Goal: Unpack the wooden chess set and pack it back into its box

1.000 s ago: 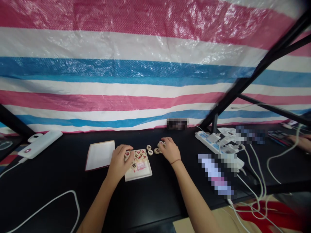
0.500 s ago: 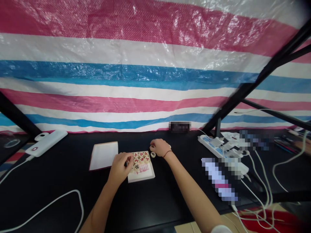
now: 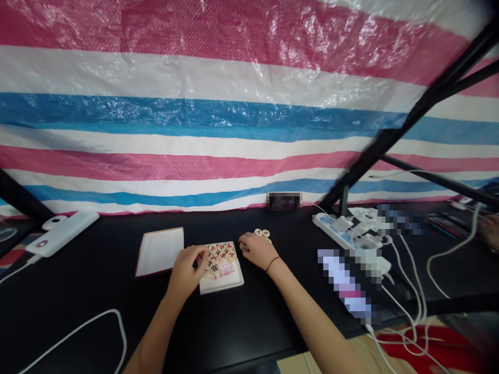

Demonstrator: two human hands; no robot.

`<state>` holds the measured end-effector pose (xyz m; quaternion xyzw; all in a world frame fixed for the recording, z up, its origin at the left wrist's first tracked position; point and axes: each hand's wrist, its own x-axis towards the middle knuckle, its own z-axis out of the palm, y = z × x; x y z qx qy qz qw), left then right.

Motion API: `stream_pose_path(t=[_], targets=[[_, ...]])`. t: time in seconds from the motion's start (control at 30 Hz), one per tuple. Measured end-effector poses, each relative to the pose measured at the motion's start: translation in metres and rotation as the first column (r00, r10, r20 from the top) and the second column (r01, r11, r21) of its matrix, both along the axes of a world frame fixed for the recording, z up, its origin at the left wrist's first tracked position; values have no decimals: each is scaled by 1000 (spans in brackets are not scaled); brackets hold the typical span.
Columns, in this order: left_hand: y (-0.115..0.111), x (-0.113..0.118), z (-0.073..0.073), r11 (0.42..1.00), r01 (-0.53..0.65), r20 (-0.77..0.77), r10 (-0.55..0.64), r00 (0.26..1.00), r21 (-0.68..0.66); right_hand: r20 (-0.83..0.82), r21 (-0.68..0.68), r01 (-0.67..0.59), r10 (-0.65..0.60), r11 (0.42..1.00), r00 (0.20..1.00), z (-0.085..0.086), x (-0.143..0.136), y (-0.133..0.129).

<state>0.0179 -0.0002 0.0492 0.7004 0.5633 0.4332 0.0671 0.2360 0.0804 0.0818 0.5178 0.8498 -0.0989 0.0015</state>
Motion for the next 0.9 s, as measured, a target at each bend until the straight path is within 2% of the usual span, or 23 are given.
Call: stream_pose_path(t=[0.1, 0.17, 0.23, 0.33, 0.47, 0.9], targets=[[0, 1, 2, 1000, 5, 2, -5, 1000, -11, -98, 70, 103, -96, 992, 990, 7, 13, 11], [-1, 2, 3, 1000, 9, 5, -9, 1000, -21, -44, 72, 234, -231, 970, 972, 11, 20, 24], [-1, 3, 4, 999, 8, 4, -8, 1000, -31, 59, 12, 301, -302, 953, 952, 12, 24, 38], [-1, 2, 3, 999, 5, -3, -5, 1000, -35, 133, -81, 303, -291, 949, 947, 9, 25, 57], [-1, 1, 1, 1000, 5, -5, -5, 1000, -29, 162, -118, 299, -279, 947, 947, 6, 24, 70], [-1, 0, 1, 1000, 7, 6, -7, 1000, -20, 184, -126, 251, -226, 960, 957, 2, 17, 73]])
